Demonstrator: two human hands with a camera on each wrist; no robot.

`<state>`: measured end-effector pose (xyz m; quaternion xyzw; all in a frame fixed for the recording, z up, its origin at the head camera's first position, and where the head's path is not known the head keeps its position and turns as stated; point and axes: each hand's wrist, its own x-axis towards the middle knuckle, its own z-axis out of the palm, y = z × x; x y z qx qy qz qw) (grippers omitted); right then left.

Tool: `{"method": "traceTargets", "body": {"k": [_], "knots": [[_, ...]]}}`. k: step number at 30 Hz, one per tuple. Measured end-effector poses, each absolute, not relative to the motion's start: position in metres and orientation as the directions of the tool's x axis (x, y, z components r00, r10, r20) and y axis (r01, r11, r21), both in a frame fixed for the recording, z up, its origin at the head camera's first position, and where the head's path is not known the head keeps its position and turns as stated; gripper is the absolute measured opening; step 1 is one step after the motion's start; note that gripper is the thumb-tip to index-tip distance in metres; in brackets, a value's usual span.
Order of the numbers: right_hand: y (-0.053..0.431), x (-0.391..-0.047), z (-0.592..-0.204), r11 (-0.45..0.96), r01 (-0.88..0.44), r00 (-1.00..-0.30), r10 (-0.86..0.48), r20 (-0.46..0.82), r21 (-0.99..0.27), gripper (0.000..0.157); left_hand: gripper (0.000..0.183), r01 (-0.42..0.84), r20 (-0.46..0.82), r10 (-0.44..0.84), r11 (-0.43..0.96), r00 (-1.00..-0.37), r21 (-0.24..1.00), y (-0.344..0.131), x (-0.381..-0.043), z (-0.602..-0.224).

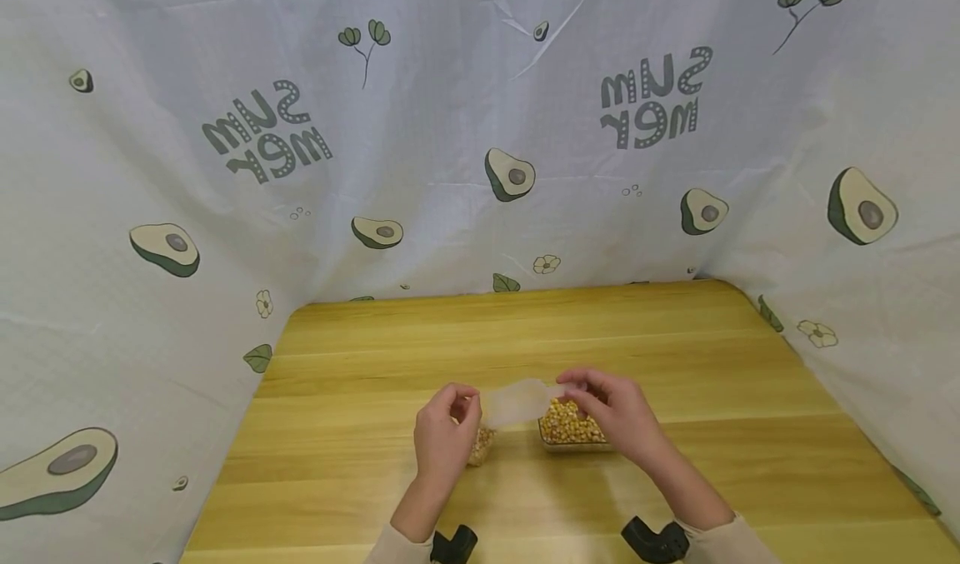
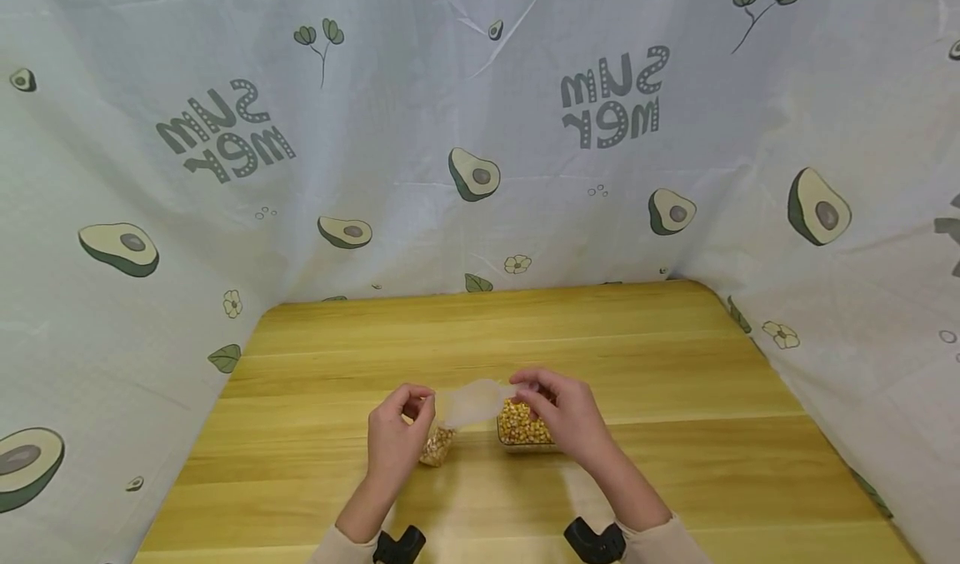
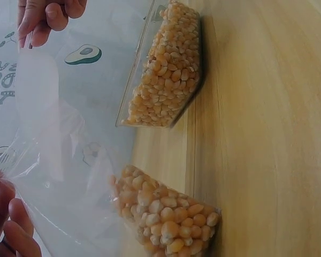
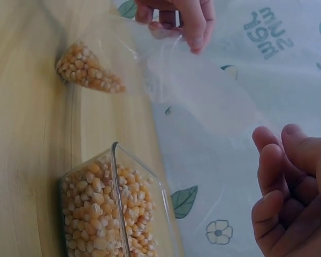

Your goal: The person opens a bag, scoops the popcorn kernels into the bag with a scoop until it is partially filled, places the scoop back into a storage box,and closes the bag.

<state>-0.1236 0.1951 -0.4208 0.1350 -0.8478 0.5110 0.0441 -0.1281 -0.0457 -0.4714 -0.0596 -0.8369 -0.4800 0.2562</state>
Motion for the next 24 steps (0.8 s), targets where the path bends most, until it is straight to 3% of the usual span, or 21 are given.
{"method": "traceTargets", "body": {"k": [16, 24], "knots": [[0.22, -0.121, -0.425, 0.375, -0.164, -0.986, -0.084, 0.143, -0.912, 0.02, 0.007, 0.335, 0.486, -0.154, 0.548, -0.86, 0.766, -0.047, -0.129, -0.47], [0.244, -0.116, -0.426, 0.438, -0.16, -0.986, -0.036, 0.161, -0.884, 0.024, 0.007, 0.332, 0.48, -0.15, 0.547, -0.864, 0.769, -0.048, -0.129, -0.47]]}}
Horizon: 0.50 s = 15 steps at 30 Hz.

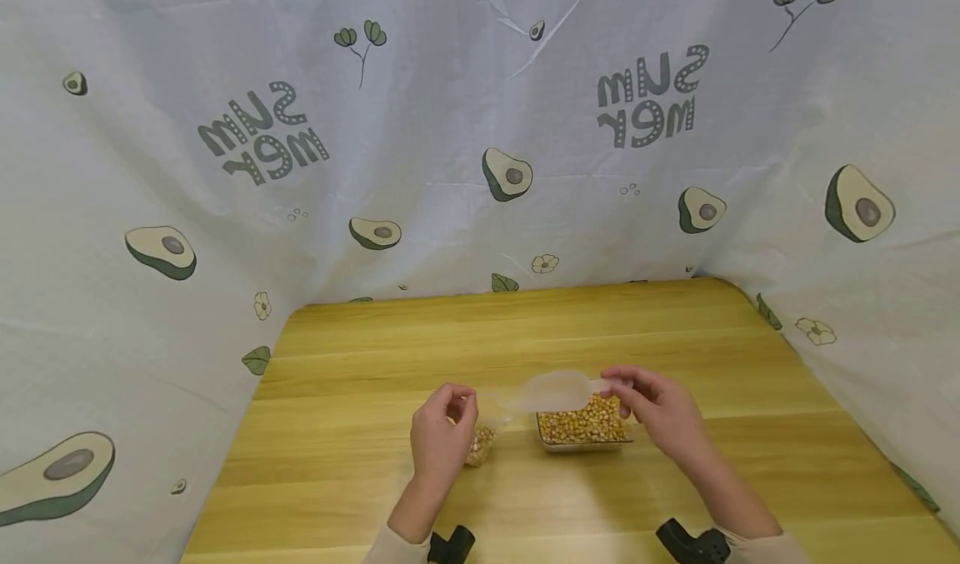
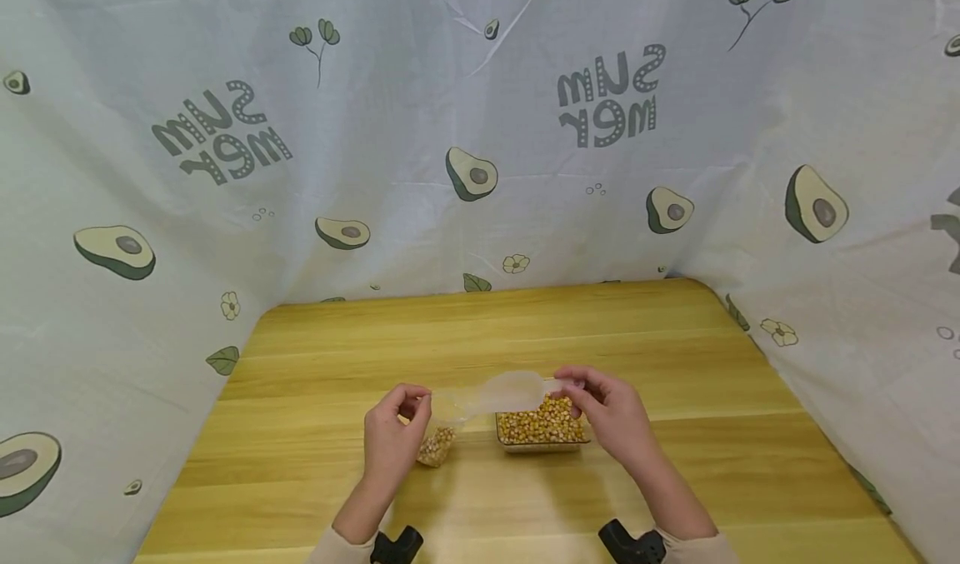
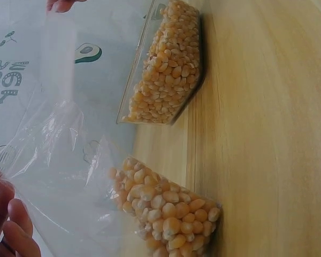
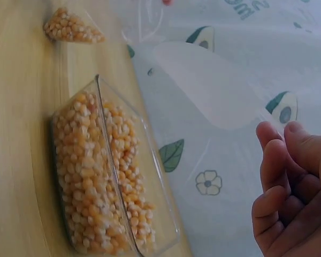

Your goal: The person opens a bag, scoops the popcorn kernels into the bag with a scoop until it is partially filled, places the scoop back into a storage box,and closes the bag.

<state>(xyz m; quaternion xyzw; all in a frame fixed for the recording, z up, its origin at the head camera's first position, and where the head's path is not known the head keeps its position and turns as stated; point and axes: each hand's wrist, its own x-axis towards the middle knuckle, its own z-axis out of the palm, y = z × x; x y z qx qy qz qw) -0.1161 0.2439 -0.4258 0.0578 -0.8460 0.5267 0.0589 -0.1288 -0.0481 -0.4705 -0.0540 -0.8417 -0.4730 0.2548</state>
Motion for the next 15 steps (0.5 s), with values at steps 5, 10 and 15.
{"method": "traceTargets", "body": {"k": [5, 10, 15], "knots": [[0.26, -0.114, -0.429, 0.527, -0.171, -0.981, -0.014, 0.193, -0.832, 0.022, 0.006, 0.333, 0.476, -0.148, 0.539, -0.867, 0.774, -0.048, -0.129, -0.47], [0.27, -0.114, -0.431, 0.614, -0.157, -0.981, -0.007, 0.194, -0.774, 0.02, 0.006, 0.336, 0.48, -0.149, 0.539, -0.865, 0.773, -0.049, -0.128, -0.471], [0.277, -0.113, -0.432, 0.685, -0.162, -0.98, -0.03, 0.195, -0.71, 0.019, 0.006, 0.346, 0.491, -0.151, 0.537, -0.858, 0.77, -0.048, -0.128, -0.47]]}}
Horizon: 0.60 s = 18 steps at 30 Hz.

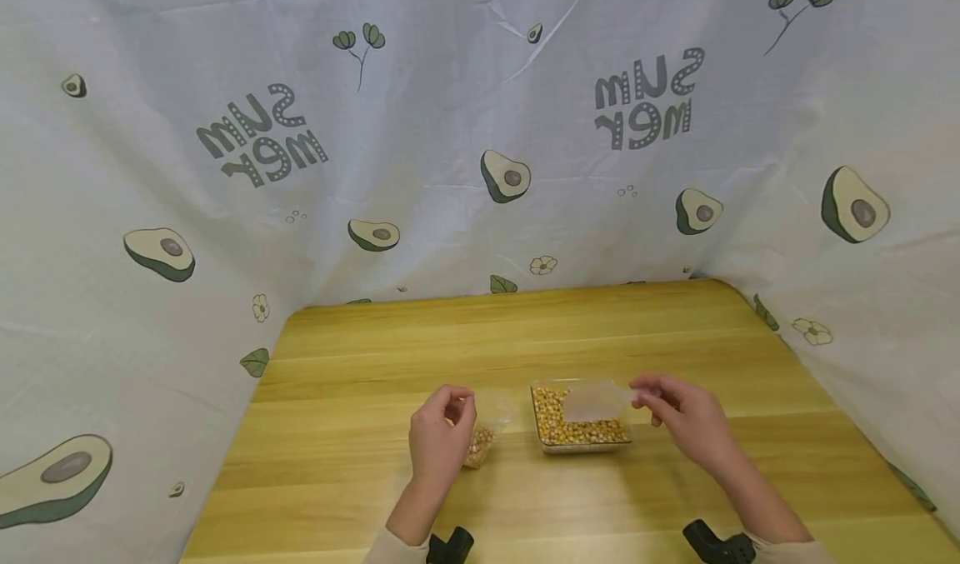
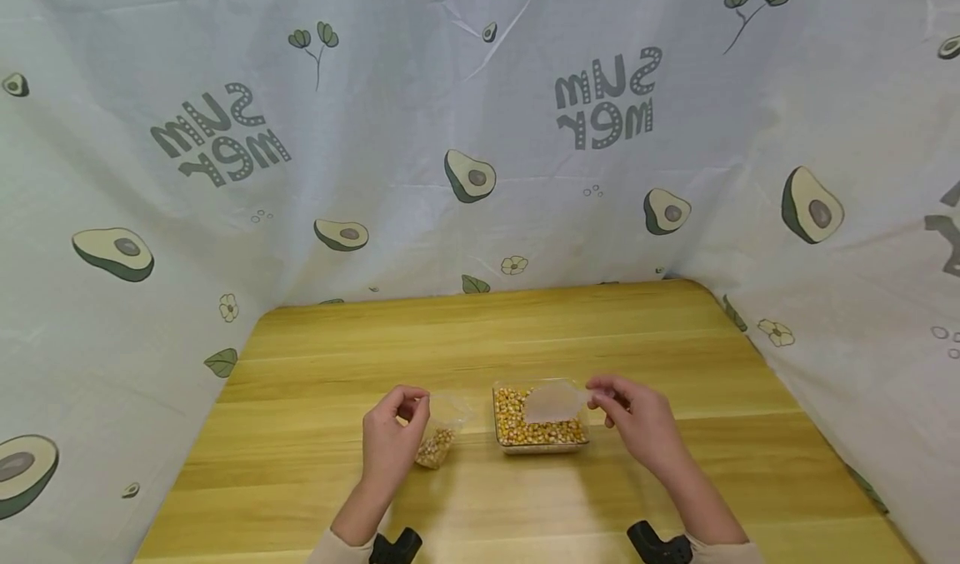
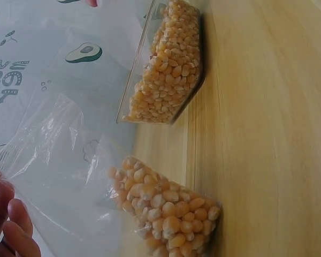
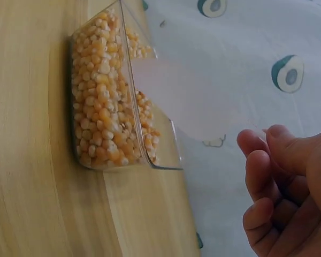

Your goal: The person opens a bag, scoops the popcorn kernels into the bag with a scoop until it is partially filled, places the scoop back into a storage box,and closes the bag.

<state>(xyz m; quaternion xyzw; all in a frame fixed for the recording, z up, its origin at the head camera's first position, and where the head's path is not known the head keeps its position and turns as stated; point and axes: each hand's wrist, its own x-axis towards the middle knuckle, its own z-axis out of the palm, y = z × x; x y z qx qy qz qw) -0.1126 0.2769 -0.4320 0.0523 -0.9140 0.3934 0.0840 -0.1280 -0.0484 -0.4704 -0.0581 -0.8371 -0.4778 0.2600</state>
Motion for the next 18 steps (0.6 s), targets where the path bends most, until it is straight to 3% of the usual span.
{"method": "traceTargets", "body": {"k": [18], "knots": [[0.299, -0.106, -0.421, 0.779, -0.251, -0.956, -0.107, 0.273, -0.575, 0.015, 0.004, 0.346, 0.488, -0.149, 0.533, -0.86, 0.772, -0.049, -0.128, -0.472]]}}
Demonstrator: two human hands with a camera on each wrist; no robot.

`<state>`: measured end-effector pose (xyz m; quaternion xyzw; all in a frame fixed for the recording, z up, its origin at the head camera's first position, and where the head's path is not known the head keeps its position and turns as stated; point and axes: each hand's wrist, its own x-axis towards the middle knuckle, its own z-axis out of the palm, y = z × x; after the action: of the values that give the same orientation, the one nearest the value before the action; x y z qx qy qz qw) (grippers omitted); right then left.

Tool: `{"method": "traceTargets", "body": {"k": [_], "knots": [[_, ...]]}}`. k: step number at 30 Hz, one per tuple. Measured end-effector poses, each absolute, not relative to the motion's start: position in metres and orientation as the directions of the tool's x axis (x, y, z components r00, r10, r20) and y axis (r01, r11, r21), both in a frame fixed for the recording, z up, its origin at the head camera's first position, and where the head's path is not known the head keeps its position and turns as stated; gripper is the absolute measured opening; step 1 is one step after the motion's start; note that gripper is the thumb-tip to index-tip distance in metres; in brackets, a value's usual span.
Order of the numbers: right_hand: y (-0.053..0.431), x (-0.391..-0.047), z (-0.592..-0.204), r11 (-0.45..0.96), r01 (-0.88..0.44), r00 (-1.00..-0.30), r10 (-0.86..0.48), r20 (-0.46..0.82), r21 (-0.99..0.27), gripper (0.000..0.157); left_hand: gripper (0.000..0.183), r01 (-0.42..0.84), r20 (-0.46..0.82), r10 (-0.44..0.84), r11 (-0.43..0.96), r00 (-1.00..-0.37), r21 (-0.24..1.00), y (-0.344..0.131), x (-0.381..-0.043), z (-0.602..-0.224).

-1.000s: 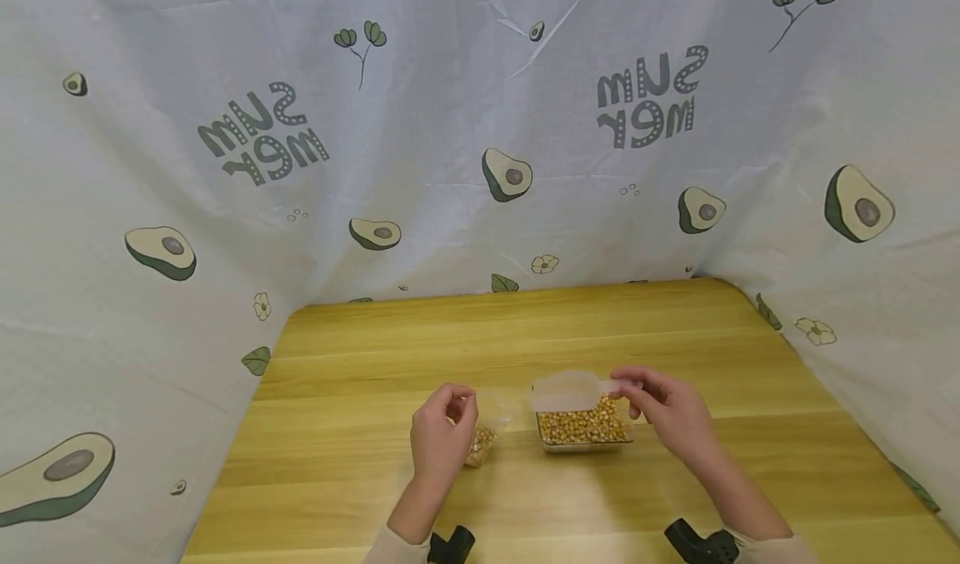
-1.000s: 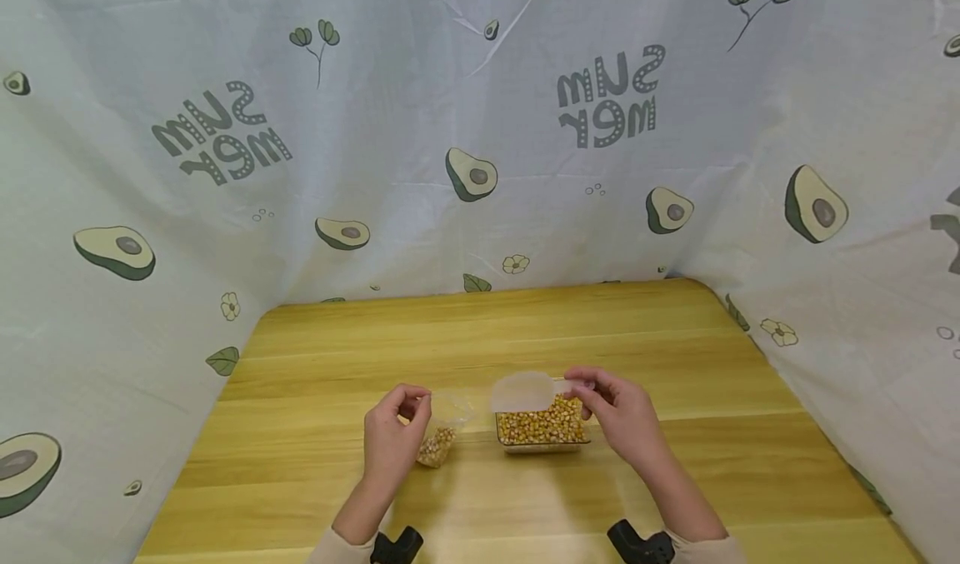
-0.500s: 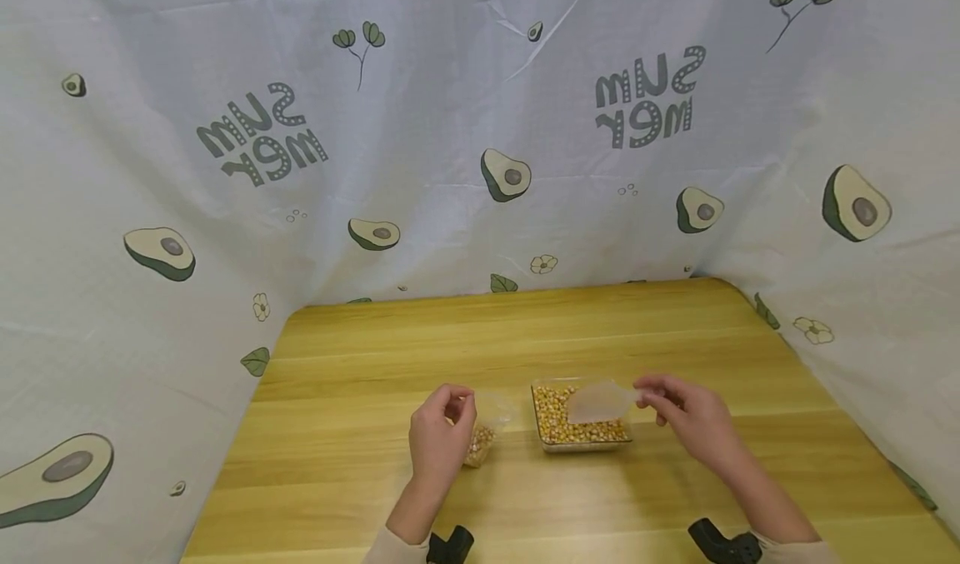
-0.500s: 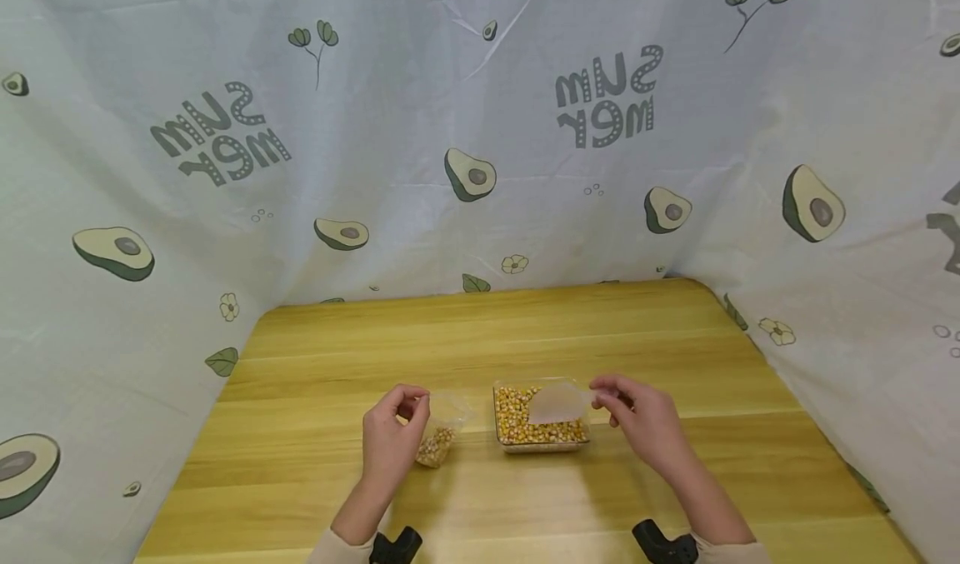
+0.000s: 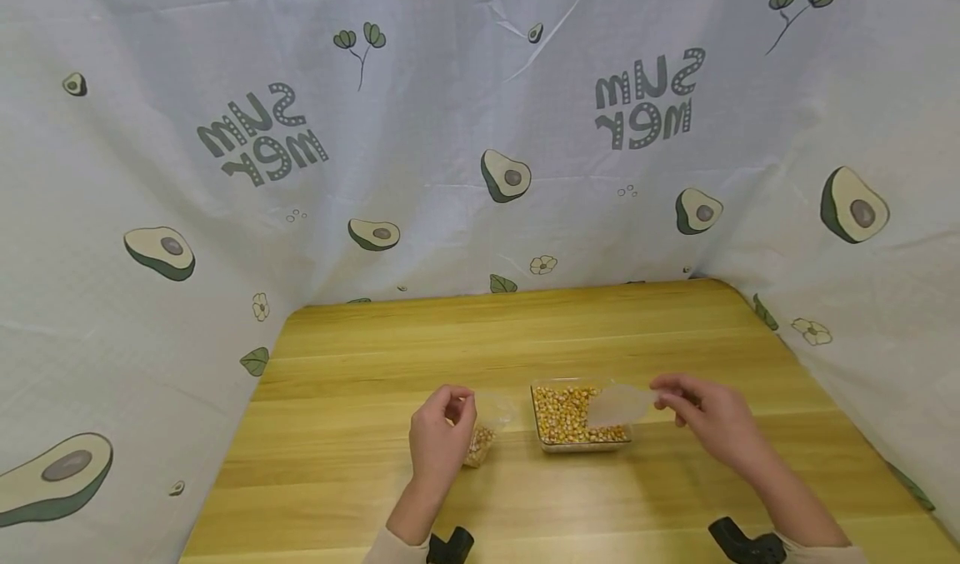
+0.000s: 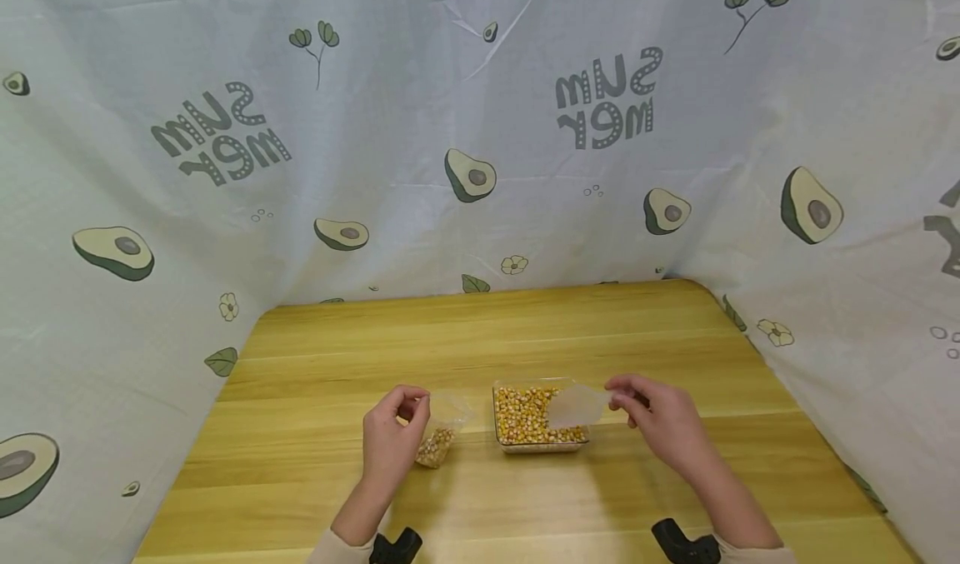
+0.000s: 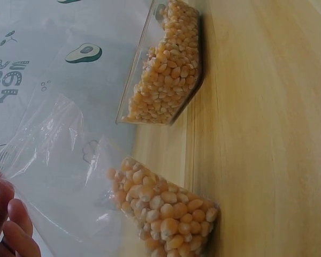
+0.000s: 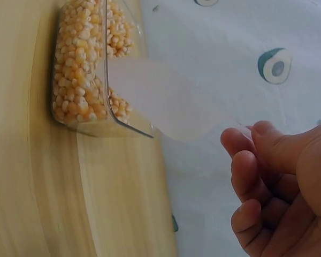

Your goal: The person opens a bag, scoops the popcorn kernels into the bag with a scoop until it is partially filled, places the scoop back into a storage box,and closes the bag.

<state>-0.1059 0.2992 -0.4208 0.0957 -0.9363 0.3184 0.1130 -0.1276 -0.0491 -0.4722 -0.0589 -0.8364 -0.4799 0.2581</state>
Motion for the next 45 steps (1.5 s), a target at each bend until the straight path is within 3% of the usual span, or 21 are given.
{"method": "traceTargets", "body": {"k": [22, 38, 45], "knots": [[0.304, -0.102, -0.411, 0.828, -0.274, -0.955, -0.173, 0.241, -0.49, 0.015, 0.007, 0.372, 0.516, -0.156, 0.526, -0.842, 0.765, -0.049, -0.127, -0.475], [0.302, -0.102, -0.419, 0.82, -0.225, -0.974, -0.171, 0.15, -0.527, 0.018, 0.007, 0.357, 0.499, -0.148, 0.532, -0.854, 0.768, -0.05, -0.127, -0.473], [0.296, -0.103, -0.429, 0.805, -0.256, -0.965, -0.179, 0.191, -0.536, 0.017, 0.007, 0.366, 0.513, -0.147, 0.541, -0.845, 0.757, -0.05, -0.126, -0.473]]}}
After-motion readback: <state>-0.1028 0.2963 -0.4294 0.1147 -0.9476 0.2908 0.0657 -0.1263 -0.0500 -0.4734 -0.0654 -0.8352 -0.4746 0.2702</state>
